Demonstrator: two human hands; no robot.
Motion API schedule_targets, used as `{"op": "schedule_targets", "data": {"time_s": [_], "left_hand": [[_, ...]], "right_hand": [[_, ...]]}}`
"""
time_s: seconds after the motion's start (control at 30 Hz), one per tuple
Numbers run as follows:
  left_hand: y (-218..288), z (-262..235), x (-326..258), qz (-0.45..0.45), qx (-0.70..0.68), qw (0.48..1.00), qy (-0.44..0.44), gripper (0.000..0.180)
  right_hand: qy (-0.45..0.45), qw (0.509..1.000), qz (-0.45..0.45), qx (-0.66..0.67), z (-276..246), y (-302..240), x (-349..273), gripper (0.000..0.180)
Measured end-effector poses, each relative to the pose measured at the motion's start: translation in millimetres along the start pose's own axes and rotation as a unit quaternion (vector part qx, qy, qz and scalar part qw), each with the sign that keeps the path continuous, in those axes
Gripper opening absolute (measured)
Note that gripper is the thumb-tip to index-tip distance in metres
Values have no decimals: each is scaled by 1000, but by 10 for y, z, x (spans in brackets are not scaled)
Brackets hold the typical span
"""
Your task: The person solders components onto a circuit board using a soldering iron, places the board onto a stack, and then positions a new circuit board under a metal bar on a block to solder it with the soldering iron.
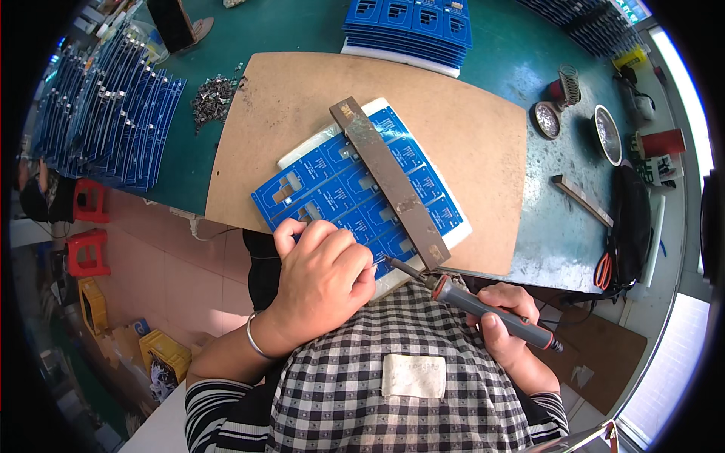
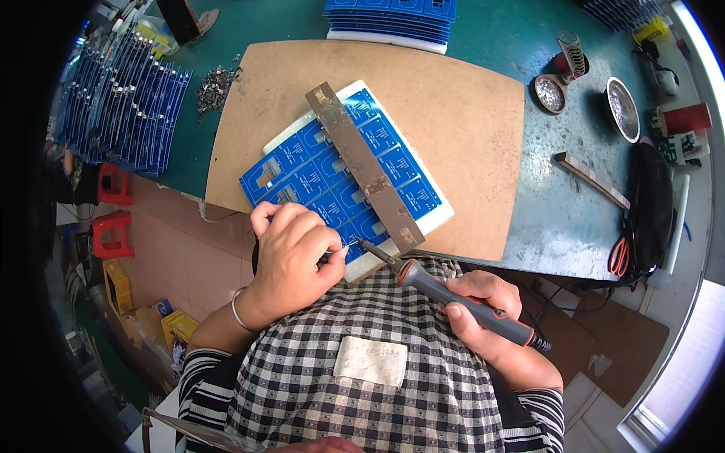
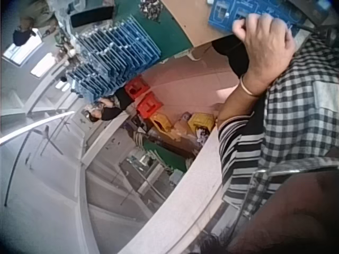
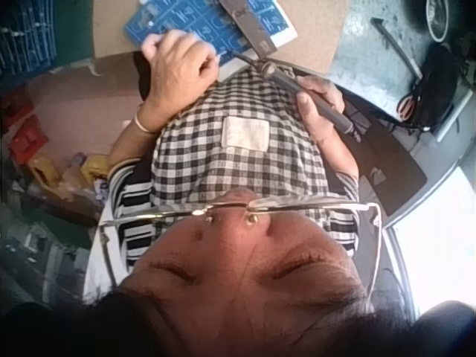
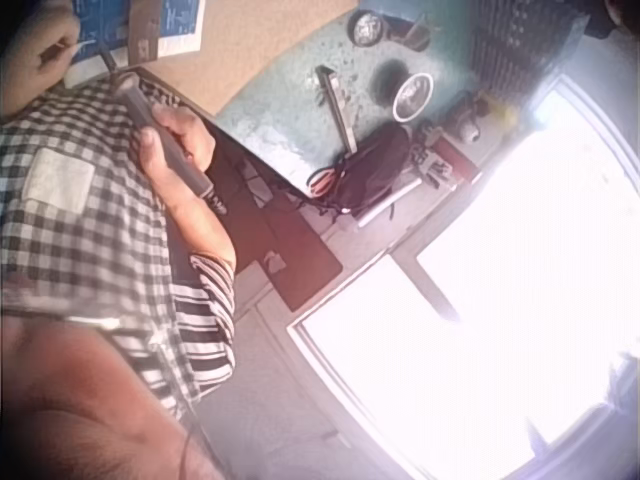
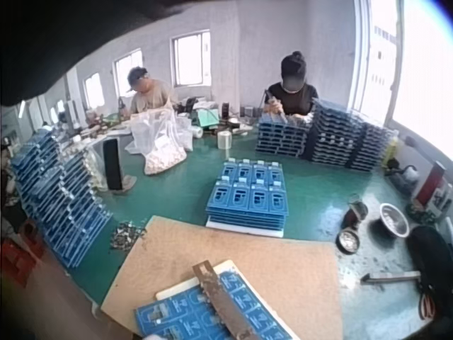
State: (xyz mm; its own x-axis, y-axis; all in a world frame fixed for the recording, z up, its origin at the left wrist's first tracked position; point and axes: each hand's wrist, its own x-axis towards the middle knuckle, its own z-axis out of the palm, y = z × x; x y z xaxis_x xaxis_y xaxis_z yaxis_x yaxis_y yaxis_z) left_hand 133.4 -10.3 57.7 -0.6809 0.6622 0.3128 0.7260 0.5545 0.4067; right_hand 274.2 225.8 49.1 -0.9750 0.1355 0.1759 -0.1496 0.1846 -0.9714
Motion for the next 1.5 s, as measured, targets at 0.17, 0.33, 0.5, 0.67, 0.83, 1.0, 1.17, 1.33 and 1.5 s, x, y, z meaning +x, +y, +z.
{"op": "schedule_targets", "data": {"time_s": [0.17, 0.33, 0.5, 0.67, 0.83, 1.0, 1.17, 1.33, 1.5], "left_hand": [[-12, 3, 20, 0, 7, 1000, -2, 21], [-33, 21, 28, -1, 10, 1000, 3, 21], [-41, 26, 55, -3, 11, 1000, 3, 22], [-96, -39, 95, 11, 13, 1000, 14, 20], [-198, -135, 47, 28, -23, 999, 37, 20], [-224, -95, -72, 2, -93, 995, 36, 23], [-197, -93, -104, 30, -55, 997, 42, 24], [-177, -64, -83, 35, -41, 998, 36, 23], [-177, -52, -80, 27, -35, 999, 23, 21]], "right_hand": [[38, 998, 24, 33, 26, -5, 23, 26], [-8, 1000, -3, -4, -10, 29, 46, 36], [-21, 1000, -10, -11, -11, 7, 103, 37], [17, 999, 19, 25, 28, -12, 126, 26], [48, 997, -3, 68, 56, 20, 127, 28], [31, 998, -13, 50, 43, 20, 128, 28], [14, 999, -4, 35, 73, -17, 171, 28], [-4, 1000, -4, 6, 72, -21, 213, 27], [3, 1000, 17, 7, 88, -21, 212, 27]]}}
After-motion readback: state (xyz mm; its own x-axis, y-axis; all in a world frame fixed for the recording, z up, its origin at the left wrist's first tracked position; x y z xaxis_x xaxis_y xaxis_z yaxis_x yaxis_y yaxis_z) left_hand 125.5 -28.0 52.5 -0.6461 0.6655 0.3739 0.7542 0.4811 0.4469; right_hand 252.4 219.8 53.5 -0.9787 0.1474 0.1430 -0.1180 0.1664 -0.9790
